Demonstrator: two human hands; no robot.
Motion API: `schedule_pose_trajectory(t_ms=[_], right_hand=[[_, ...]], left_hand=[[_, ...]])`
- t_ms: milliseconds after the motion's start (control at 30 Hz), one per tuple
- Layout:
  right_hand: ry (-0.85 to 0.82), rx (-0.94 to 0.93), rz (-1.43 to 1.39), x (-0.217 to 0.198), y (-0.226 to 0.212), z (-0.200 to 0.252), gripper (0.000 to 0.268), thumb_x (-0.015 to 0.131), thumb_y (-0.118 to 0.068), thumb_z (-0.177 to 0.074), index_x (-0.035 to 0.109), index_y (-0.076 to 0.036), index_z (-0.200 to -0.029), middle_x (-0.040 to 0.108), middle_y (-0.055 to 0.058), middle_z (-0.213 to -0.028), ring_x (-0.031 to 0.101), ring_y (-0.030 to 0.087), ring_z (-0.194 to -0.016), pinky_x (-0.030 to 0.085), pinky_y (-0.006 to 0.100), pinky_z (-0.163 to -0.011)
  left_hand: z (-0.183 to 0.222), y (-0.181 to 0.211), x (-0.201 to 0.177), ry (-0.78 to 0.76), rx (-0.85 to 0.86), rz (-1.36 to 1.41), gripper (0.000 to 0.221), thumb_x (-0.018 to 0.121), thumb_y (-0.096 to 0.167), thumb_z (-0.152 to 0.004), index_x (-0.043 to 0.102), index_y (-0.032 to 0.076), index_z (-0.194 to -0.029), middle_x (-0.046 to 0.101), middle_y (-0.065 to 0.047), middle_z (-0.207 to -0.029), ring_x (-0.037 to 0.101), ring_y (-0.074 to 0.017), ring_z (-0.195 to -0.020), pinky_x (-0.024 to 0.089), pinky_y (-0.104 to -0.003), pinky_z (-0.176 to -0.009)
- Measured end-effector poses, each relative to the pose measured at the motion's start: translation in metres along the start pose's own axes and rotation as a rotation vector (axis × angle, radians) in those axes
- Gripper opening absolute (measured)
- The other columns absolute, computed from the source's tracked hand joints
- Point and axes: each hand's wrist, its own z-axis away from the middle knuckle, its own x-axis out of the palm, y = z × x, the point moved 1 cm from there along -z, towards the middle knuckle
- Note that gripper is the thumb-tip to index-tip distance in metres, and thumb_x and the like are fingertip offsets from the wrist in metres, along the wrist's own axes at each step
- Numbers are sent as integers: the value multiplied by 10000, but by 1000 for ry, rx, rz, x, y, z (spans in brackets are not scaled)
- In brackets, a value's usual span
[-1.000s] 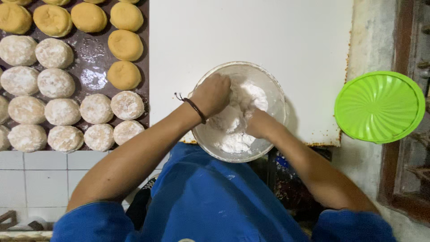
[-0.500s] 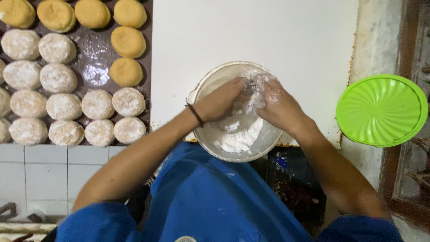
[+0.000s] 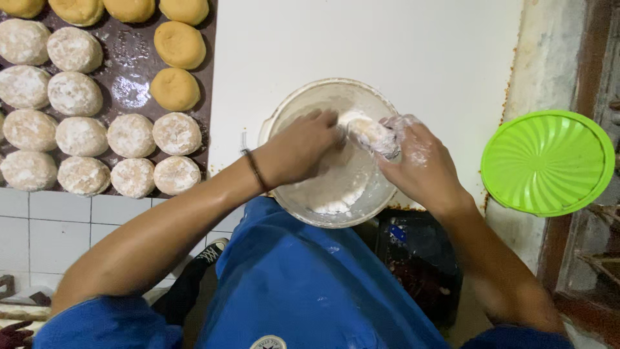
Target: The person coats rounds of dough in a white powder and places them onto a large tray.
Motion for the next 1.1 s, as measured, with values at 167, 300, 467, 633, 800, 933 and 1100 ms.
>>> schedule_pose_trajectory(t_ms=[167, 300, 467, 633, 800, 933, 1100], right_hand=[[-5, 60, -86, -2, -1, -1, 536, 771, -305, -855, 629, -25, -1288, 678, 208, -1168, 665, 387, -1066, 536, 469, -916], [-1, 8, -79, 2, 1, -11, 550, 793, -303, -846, 638, 2, -1276, 683, 237, -1157, 660, 406, -1059, 525, 466, -906], [-58, 154, -255, -13, 5, -13, 501, 767, -296, -864, 643, -27, -1268, 728, 187, -1114, 708, 288, -1018, 565, 402, -915], [-133, 381, -380, -40, 15, -25, 501, 782, -229, -863, 629, -11, -1288, 728, 167, -1128, 697, 251, -1039, 558, 391, -913], [-25, 315, -461, -58, -25, -91, 521, 723, -142, -908, 592, 50, -1374, 716, 187, -1186, 687, 222, -1090, 550, 350, -963], [-126, 123, -629, -9, -92, -208, 496, 737, -180, -944, 606, 48, -1364, 718, 173, -1193, 674, 190, -1063, 551, 323, -918], [-401, -82, -554, 148, -207, -364, 641, 796, -367, -848, 604, -3, -1340, 740, 179, -1147, 708, 222, -1014, 572, 347, -848]], left_hand=[[-2, -36, 13, 87, -162, 136, 225, 646, 98, -863, 719, 20, -1061, 651, -243, -1100, 640, -406, -1058, 519, -457, -985], [-49, -55, 35, -127, -610, 3, 297, 617, 239, -969, 676, -9, -1119, 637, -302, -1226, 643, -423, -1153, 518, -469, -1005], [-54, -47, 56, -205, -549, -142, 406, 766, 333, -814, 702, 45, -1093, 541, -304, -1299, 551, -475, -1199, 497, -552, -930], [-40, -38, 33, -68, -231, 298, 571, 886, 322, -703, 638, 25, -1123, 743, -220, -1022, 710, -384, -962, 561, -466, -833], [46, -44, -77, 280, -383, 784, 649, 834, 321, -779, 553, 41, -1293, 758, -171, -990, 769, -262, -849, 621, -379, -735], [136, -132, -105, 794, -465, 874, 675, 855, 299, -778, 547, 8, -1304, 693, -157, -1160, 724, -235, -952, 628, -375, -778], [242, -270, -61, 1017, -1017, 497, 621, 890, 338, -779, 617, -8, -1217, 731, -201, -1140, 718, -321, -1065, 557, -404, -903]])
